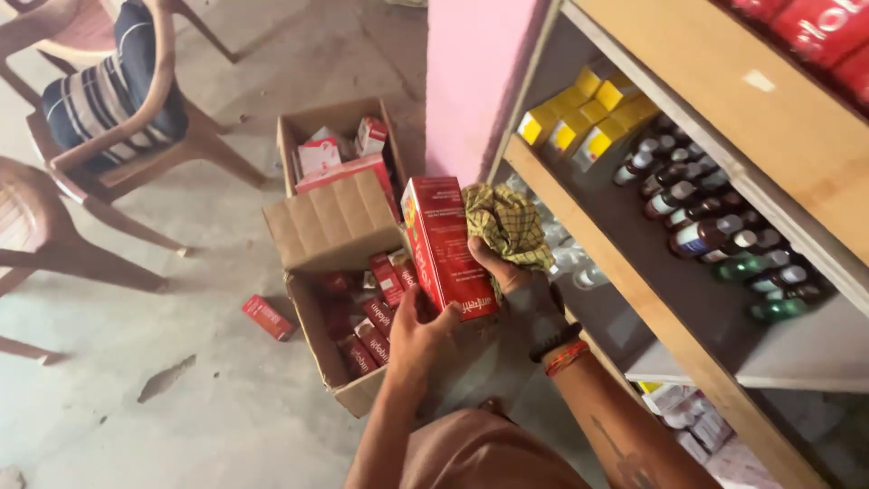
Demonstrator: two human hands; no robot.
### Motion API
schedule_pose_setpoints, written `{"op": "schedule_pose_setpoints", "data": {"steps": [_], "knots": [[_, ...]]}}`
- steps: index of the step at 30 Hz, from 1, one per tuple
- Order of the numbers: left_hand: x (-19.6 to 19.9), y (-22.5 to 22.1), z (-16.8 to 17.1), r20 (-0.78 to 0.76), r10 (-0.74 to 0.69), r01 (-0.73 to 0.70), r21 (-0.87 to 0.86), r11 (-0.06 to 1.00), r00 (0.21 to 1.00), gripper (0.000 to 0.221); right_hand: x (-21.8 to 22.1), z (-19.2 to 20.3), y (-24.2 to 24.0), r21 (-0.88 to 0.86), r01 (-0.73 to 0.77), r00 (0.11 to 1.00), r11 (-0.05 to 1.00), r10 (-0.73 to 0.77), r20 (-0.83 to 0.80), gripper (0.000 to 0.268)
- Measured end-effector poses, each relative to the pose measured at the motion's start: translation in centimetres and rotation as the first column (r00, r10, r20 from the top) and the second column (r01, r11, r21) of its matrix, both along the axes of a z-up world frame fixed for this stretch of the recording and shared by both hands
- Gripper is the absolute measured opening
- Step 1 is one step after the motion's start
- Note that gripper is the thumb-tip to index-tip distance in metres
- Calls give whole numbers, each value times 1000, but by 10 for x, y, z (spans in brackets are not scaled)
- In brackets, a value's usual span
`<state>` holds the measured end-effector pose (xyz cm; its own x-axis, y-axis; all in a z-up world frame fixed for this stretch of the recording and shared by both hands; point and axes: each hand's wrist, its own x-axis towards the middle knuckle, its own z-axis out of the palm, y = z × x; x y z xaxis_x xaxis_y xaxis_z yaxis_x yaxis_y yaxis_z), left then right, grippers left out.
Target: Organizing and stocking medicine boxes from a shipping carton onto pharmacy storage shelves.
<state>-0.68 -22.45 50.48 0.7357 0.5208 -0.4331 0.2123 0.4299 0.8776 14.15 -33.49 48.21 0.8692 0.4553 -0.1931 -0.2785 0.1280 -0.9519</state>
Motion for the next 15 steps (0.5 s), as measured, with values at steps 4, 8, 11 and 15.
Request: {"op": "schedule_pose_setpoints", "data": {"steps": [4, 8, 11, 15], "knots": [[11, 16, 14, 105, -184, 168, 145, 975, 977, 61, 14, 14, -6, -47, -23, 968, 999, 34, 250, 59], [16, 18, 49, 286, -183, 204, -47, 978, 941, 77, 15, 39, -6, 13, -33, 918, 999, 25, 396, 55], [20, 23, 64, 469, -194, 284, -129, 950, 862, 88, 13, 54, -4, 171, -48, 952, 984, -7, 306, 56], [34, 26, 51, 594, -20, 296, -372, 880, 805, 86, 15, 52, -3, 302, -32, 947, 953, -68, 314, 64]]}}
